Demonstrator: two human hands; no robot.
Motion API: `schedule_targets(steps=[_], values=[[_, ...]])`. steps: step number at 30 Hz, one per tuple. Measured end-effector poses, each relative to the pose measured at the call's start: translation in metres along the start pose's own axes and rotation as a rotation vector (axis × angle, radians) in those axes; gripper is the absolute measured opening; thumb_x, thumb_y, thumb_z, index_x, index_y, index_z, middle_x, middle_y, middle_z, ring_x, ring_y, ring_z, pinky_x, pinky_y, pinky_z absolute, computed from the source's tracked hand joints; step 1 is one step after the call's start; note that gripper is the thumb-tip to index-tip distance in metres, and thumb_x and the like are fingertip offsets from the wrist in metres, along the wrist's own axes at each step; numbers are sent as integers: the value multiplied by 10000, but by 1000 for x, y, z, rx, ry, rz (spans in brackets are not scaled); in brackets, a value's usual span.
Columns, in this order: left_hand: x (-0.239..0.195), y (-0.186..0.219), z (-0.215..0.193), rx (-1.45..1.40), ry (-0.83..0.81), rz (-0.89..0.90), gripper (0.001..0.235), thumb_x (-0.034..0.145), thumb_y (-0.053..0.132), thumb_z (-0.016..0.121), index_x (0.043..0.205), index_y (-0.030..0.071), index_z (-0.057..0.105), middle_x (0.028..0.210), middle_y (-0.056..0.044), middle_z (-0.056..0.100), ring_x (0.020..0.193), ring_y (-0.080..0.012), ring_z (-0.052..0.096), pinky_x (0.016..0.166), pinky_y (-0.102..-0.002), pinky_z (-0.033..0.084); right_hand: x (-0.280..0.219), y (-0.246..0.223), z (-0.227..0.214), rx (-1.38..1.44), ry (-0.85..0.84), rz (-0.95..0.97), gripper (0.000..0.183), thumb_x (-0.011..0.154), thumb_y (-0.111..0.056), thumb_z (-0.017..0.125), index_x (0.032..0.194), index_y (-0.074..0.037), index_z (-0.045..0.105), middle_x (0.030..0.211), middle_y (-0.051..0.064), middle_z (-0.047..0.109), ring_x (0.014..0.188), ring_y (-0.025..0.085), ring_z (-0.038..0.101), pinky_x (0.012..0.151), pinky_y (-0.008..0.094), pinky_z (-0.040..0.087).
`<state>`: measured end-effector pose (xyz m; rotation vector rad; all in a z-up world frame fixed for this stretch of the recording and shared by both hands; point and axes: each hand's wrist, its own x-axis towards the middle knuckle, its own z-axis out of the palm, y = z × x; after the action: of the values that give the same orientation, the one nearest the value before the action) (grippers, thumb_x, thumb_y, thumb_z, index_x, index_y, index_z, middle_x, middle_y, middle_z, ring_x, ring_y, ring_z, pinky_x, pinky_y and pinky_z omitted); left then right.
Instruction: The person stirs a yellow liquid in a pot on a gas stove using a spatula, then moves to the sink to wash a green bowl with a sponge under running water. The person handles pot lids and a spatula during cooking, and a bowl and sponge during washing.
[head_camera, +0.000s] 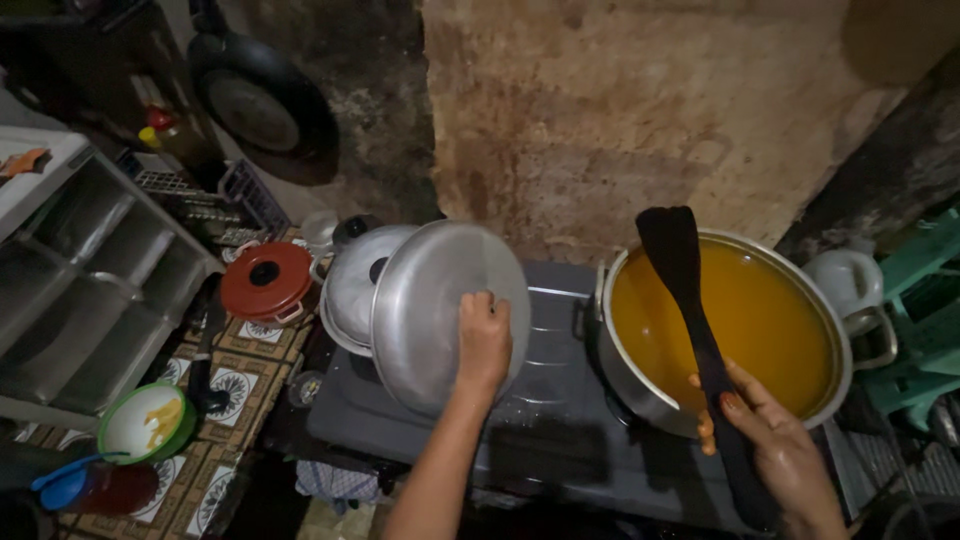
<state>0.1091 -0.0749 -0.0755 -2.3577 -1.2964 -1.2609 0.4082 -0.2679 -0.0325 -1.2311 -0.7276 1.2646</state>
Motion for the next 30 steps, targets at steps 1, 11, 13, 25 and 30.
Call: schedule_targets(steps=[1, 11, 13, 25, 30], values=[[0, -1, 4, 4, -3, 9, 185, 725, -55, 600, 896, -21, 661, 1015, -198, 591, 958, -382, 547, 827, -474, 483, 0, 2, -2, 9, 38, 34, 555, 992, -126, 499, 1525, 25, 465, 1202, 159, 706, 778, 204, 619, 678, 344, 499], [-2, -1, 48, 29, -82, 34, 87, 787, 28, 606, 836, -22, 659, 938, -190, 564, 936, -361, 546, 802, -472, 476, -2, -5, -6, -66, 104, 109, 539, 1020, -167, 494, 1531, 4, 484, 1118, 174, 700, 811, 213, 640, 734, 342, 507], [-1, 0, 52, 48, -87, 34, 82, 781, 26, 602, 821, -14, 661, 925, -189, 564, 925, -362, 545, 814, -475, 478, -1, -6, -8, -75, 99, 105, 541, 1023, -171, 495, 1533, 11, 484, 1111, 184, 705, 824, 212, 651, 747, 339, 510], [-1, 9, 66, 124, -148, 25, 76, 721, 25, 624, 762, -7, 680, 910, -191, 613, 917, -362, 568, 801, -463, 470, 1, 3, -15, -20, 101, 99, 549, 1032, -174, 498, 1542, 28, 470, 1068, 221, 682, 755, 235, 646, 689, 356, 520], [-3, 9, 71, 107, -150, 40, 69, 720, 49, 661, 754, 1, 698, 912, -168, 624, 934, -341, 568, 807, -453, 461, 1, 0, -15, -125, 166, 99, 523, 1001, -167, 499, 1491, 15, 482, 1194, 137, 732, 855, 172, 671, 778, 282, 518]])
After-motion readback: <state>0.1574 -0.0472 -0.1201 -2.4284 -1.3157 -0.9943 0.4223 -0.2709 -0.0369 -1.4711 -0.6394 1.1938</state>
